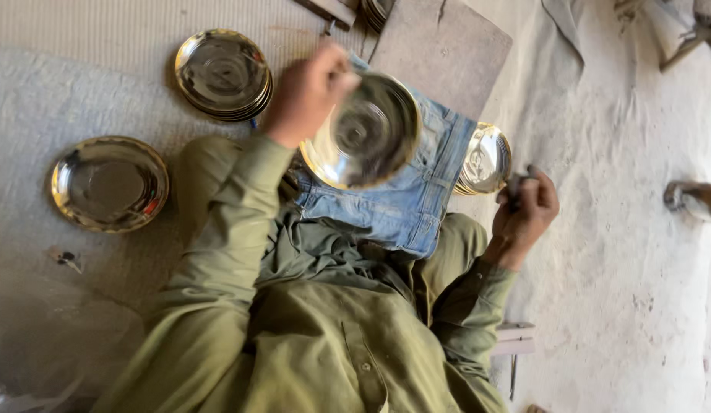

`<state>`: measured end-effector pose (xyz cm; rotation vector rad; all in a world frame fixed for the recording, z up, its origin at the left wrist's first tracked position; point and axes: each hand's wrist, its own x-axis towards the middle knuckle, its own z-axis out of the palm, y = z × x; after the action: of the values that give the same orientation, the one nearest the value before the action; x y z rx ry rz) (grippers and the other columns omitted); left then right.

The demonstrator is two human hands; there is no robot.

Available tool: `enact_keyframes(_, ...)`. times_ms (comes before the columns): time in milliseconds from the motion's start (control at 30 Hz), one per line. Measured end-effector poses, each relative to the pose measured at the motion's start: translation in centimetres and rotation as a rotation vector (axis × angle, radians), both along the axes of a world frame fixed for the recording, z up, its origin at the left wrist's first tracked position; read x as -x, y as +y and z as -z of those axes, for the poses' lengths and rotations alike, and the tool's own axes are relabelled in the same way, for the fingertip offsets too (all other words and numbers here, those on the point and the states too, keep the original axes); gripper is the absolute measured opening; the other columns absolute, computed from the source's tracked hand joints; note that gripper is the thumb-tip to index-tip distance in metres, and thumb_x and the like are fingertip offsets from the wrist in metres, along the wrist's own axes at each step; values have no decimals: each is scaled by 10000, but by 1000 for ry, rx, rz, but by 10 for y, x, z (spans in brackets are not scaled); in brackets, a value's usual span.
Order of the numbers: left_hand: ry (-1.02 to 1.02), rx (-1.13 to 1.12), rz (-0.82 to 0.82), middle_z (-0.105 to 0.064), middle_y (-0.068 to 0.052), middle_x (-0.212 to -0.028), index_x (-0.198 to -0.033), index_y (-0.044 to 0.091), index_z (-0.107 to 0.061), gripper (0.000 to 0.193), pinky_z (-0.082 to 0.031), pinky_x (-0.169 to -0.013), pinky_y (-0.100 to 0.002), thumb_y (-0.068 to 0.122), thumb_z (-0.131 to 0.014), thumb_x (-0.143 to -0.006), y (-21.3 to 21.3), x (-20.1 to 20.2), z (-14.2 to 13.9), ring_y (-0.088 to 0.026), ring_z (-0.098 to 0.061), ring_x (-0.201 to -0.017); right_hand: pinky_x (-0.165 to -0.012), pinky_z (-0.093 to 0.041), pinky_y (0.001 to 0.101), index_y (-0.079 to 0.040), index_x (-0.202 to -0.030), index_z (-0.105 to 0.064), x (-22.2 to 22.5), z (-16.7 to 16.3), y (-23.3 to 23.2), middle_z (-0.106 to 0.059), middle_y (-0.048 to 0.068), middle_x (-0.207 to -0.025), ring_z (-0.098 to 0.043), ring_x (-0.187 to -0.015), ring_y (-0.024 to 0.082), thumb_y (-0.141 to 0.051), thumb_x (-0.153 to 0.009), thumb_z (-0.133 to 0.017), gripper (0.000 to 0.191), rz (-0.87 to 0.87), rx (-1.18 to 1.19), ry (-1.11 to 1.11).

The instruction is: The person sits on the floor with a stack of metal plates beside them and a denim cloth on their lap. They place one plate on the cloth, hold a small hand tool, and repeatedly work over the plate's surface, then set the finished plate on a stack and take the next plate.

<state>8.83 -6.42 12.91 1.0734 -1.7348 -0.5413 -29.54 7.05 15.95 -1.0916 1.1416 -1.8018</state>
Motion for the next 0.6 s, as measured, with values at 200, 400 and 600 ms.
enact_keyframes(200,460,-33,-453,-632,-76,-1028,-1078,61,-588,100,-553,-715,-373,-37,-572,-1069,2,-93,73,-267,-688,-840,-431,-343,259,33,-1119,-638,45,113,-17,-443,-30,-620,-430,-510,89,-225,-955,-786,340,499,-188,-211)
enact_keyframes(400,1126,-444,-513,-570,-87,-915,-1003,78,-540,190,-499,-538,-310,-84,-458,-945,-8,-97,128,-212,-639,-643,-496,-394,403,54,-870,-613,63,162,-35,-574,36,-622,-504,-545,218,-329,-885,-888,471,872,-509,305)
enact_keyframes(600,1188,-743,-471,-605,-78,-887,-1047,106,-540,159,-596,-615,-318,-6,-529,-936,-5,-77,127,-204,-672,-666,-683,-536,464,66,-866,-628,66,157,-42,-683,190,-826,-632,-712,296,-426,-792,-975,607,830,-669,691)
